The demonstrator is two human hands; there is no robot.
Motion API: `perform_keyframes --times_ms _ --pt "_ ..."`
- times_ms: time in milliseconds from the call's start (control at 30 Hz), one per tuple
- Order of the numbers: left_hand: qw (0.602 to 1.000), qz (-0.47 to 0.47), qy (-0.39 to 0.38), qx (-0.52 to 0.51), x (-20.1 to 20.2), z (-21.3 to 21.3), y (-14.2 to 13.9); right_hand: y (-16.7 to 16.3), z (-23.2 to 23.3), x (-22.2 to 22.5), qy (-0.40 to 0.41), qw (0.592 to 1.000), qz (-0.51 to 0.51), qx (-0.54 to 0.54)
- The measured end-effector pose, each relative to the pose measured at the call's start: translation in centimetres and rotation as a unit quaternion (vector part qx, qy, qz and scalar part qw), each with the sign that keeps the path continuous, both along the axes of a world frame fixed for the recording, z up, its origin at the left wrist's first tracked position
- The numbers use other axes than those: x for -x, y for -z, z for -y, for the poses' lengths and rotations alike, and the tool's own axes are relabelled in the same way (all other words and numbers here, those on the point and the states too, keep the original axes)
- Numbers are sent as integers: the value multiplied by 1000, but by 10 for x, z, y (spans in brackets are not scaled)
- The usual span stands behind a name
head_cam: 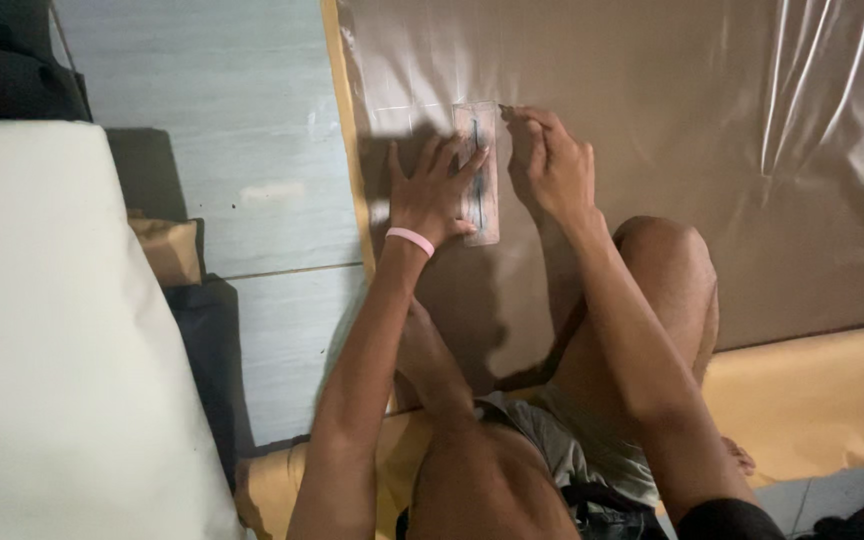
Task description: The person sits on the floor and uses a ruler and a small tool to mark lines on a large sheet of brown material covered with plastic. The person repeatedly repositions the ruler and draws straight lines across the surface.
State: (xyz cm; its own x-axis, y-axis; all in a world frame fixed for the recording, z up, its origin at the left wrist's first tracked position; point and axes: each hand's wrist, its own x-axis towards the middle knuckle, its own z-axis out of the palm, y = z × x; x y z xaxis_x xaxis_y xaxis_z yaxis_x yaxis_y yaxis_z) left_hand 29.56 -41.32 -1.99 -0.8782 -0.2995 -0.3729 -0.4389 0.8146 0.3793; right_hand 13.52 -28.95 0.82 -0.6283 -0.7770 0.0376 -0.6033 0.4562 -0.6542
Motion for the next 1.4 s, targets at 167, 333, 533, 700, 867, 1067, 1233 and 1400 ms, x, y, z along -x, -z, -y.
perform_keyframes --times_ms 167,333,533,700,867,1067,1233,1400 --pt "1000 -17 -8 -15 -3 -1 1 -5 -14 -10 -79 976 -57 -197" --pt "999 -33 -14 -8 -6 -1 3 -29 -96 -63 -207 973 -66 -77" --pt "999 -42 -12 -4 -4 -1 5 -11 -97 -59 -264 946 64 -175" --pt "999 -39 -14 -1 -6 -1 6 -19 -100 -41 -264 961 12 -80" --pt "999 -40 -15 -3 -6 -1 9 -16 -103 -42 -277 925 49 -255" --pt "999 -41 -11 -1 -6 -2 11 -13 -93 -55 -296 946 -4 -135" --pt "1000 -13 -10 -12 -4 -1 10 -28 -101 -33 -156 974 49 -159" --pt "1000 -12 -18 3 -3 1 9 12 -36 -19 -50 994 33 -88"
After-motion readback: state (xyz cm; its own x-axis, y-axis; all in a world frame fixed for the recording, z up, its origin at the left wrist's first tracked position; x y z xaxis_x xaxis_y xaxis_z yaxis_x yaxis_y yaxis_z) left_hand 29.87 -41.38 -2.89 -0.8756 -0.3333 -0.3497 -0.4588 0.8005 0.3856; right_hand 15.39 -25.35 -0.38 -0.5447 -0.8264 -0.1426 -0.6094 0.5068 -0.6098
